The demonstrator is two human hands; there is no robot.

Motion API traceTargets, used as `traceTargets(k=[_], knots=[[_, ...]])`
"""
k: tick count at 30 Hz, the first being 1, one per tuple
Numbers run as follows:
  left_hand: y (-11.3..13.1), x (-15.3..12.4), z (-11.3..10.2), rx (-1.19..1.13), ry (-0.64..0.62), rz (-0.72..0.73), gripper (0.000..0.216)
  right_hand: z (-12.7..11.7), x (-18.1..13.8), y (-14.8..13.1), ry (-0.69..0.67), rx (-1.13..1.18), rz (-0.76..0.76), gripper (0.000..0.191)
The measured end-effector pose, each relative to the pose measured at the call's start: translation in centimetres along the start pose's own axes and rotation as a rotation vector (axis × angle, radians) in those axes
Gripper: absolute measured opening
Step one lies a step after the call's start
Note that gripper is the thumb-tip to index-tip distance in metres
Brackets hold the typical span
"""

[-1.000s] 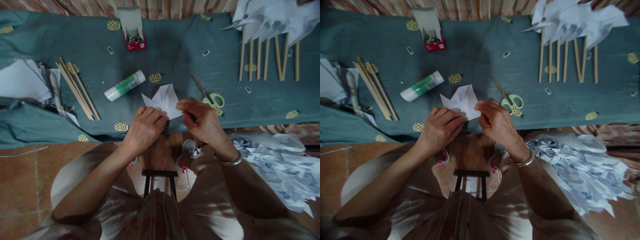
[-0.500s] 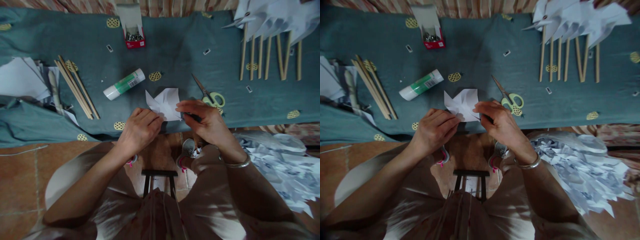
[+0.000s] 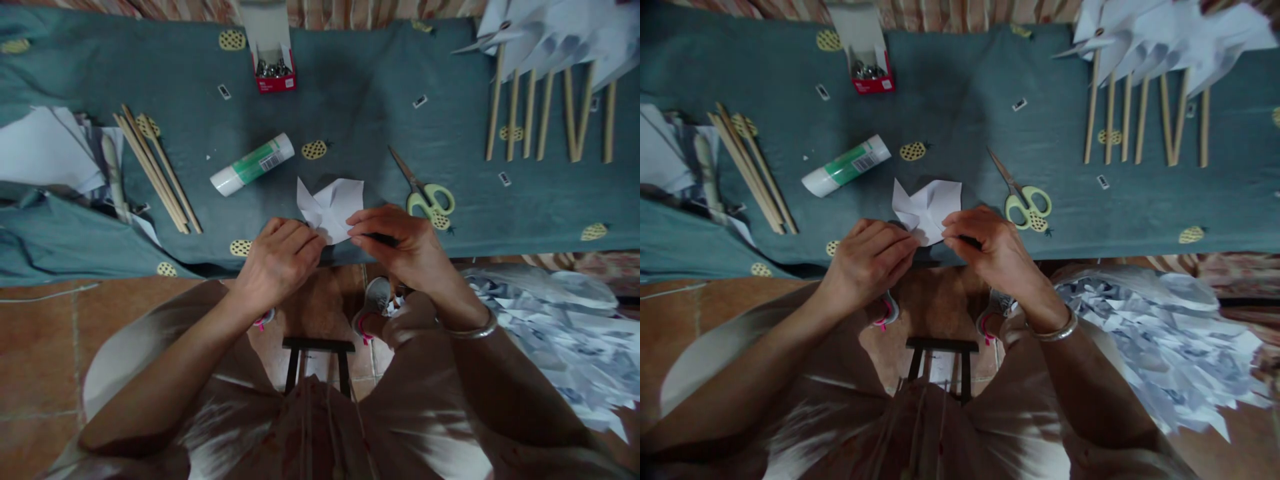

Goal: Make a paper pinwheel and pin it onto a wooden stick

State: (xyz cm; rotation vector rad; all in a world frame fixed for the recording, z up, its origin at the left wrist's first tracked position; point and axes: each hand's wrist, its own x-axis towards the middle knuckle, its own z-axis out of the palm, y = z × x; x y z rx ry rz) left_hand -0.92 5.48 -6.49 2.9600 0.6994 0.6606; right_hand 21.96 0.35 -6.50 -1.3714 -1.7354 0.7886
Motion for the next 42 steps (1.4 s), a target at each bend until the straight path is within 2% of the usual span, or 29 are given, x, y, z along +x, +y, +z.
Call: traceTargets(k=[13,20,28,38,42], knots=[[0.6,0.1,0.8,-0.031,-0.002,-0.021,0.014,1.0,1.4,-0.4,-0.001,-0.164,-0.038,0.011],[0.7,-0.1,0.8,-0.057,-0.030,-0.039,0.015,0.8,1.2,-0.3,0.023,-0.117,0.013,0.010],[1.2,-0.1,0.9,-0.099,-0.022,-0.092,0.027,1.7,1.6,-0.2,0.090,-0.128,-0.030,0.014],[1.1,-0.1,1.0,-0.153,0.015,-0.080,0.020,2.4,1.9,-0.2,0.120,-0.199,-0.027,0.015],[1.1,-0.1,0.9,-0.155,-0.010,-0.096,0.021,2.2,1.7,-0.2,0.112,-0.204,-0.027,0.010]])
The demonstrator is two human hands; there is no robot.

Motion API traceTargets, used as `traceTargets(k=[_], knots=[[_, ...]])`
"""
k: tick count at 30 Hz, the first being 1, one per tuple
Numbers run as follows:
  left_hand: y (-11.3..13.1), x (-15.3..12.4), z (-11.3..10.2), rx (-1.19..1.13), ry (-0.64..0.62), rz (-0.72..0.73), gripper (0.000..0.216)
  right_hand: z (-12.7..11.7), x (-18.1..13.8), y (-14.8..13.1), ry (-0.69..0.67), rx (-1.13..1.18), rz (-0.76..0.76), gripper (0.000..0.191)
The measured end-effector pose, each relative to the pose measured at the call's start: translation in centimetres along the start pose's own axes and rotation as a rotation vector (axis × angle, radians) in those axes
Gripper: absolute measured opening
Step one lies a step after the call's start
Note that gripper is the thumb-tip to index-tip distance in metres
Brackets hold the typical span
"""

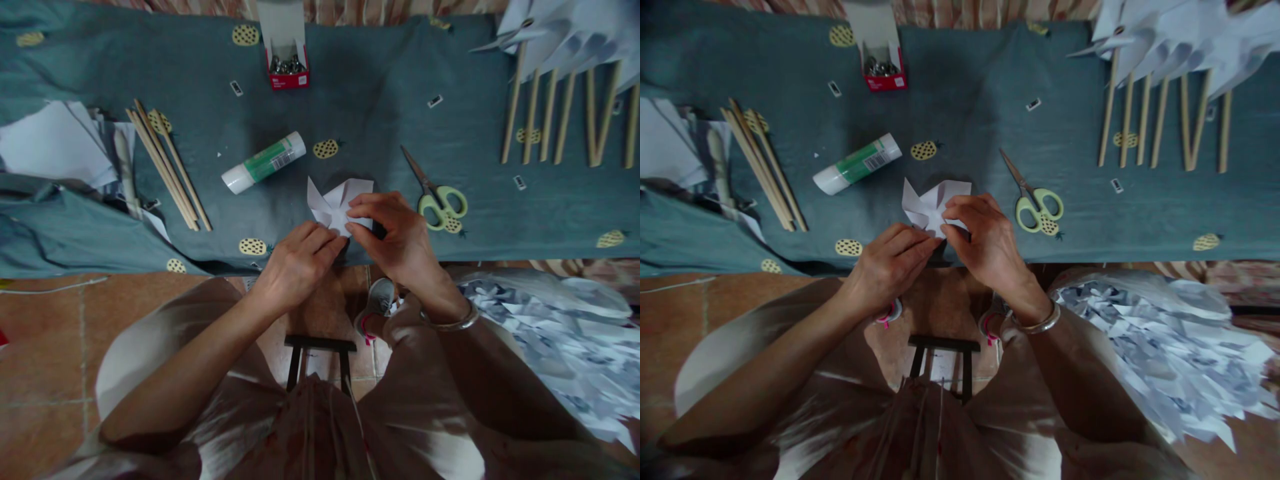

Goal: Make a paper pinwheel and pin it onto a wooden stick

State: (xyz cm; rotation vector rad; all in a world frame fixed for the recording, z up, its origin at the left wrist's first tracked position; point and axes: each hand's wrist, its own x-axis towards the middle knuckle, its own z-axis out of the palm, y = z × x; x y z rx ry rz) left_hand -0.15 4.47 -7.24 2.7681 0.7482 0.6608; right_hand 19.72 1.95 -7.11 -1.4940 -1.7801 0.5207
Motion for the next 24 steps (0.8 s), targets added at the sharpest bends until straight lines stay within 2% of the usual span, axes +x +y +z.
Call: traceTargets(k=[8,16,24], knots=[[0.1,0.1,-0.1,-0.010,0.001,0.003,0.020,-1.4,-0.6,-0.1,-0.060,-0.029,-0.019,0.013],[0.1,0.1,-0.1,0.013,-0.025,-0.006,0.022,-1.0,-0.6,0.2,-0.052,-0.032,-0.025,0.012],[0.2,0.1,-0.3,-0.019,0.006,0.009,0.020,-0.8,-0.6,-0.2,-0.064,-0.068,-0.050,0.014]])
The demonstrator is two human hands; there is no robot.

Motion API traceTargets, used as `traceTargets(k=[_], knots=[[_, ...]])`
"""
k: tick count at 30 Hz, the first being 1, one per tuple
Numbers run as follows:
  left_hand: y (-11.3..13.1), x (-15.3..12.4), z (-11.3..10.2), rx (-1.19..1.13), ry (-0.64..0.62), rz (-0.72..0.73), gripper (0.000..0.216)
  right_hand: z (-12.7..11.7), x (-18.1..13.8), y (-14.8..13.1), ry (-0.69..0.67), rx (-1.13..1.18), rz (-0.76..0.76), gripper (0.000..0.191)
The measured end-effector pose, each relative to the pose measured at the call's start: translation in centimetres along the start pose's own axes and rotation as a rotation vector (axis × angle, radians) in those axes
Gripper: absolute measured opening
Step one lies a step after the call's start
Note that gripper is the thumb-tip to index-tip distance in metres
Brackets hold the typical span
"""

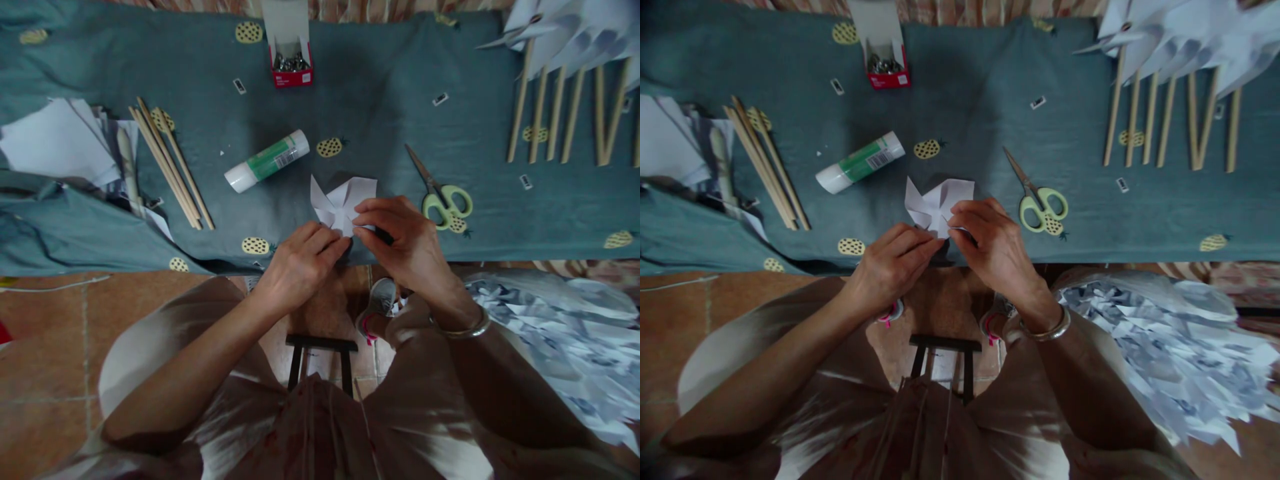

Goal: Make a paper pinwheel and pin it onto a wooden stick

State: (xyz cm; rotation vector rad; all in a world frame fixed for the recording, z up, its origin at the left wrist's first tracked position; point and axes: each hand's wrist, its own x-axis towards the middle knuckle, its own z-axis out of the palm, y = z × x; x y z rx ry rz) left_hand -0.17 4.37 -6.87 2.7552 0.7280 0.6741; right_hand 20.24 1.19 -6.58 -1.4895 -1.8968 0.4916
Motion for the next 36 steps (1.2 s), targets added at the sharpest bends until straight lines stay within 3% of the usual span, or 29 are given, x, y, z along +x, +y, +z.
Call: traceTargets(k=[17,36], knots=[[-0.09,-0.02,0.17,-0.021,0.019,-0.008,0.021,-0.22,-0.42,0.44,0.001,-0.037,-0.033,0.011],[-0.62,-0.06,0.89,-0.106,0.047,-0.066,0.021,-0.04,-0.54,0.03,-0.043,-0.109,-0.081,0.023]])
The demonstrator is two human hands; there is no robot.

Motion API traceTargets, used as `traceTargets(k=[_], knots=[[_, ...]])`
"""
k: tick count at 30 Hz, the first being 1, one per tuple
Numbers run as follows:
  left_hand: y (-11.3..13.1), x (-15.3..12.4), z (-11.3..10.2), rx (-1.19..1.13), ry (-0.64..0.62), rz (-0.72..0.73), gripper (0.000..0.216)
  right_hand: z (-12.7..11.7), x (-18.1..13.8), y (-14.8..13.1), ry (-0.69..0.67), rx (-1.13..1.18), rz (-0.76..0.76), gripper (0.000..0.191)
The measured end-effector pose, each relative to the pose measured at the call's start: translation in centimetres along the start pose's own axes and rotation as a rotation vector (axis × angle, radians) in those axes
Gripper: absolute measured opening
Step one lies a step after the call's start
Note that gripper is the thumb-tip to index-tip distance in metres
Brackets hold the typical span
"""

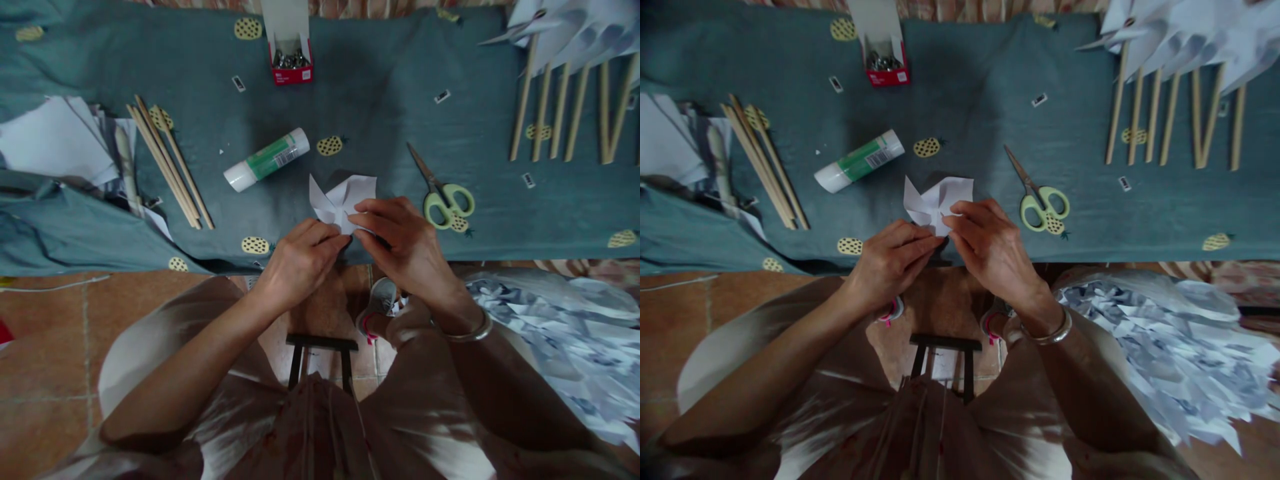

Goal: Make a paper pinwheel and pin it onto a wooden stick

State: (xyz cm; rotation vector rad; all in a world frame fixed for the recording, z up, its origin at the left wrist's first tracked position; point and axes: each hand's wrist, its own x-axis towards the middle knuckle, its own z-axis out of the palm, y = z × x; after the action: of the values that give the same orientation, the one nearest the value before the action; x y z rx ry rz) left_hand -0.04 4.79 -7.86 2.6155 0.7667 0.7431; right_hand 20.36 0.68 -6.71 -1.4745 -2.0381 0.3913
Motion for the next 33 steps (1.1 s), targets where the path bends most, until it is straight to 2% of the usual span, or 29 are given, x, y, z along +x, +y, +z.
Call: traceTargets(k=[8,22,33], knots=[[-0.10,0.13,0.09,-0.060,0.009,-0.015,0.020,0.10,-0.14,-0.05,-0.012,-0.094,-0.047,0.021],[-0.17,0.42,0.03,-0.087,0.018,-0.016,0.018,0.21,-0.17,-0.40,0.007,-0.163,-0.041,0.023],[-0.23,0.38,-0.01,-0.094,-0.023,-0.045,0.020,0.37,-0.14,-0.41,-0.058,-0.004,0.052,0.040]])
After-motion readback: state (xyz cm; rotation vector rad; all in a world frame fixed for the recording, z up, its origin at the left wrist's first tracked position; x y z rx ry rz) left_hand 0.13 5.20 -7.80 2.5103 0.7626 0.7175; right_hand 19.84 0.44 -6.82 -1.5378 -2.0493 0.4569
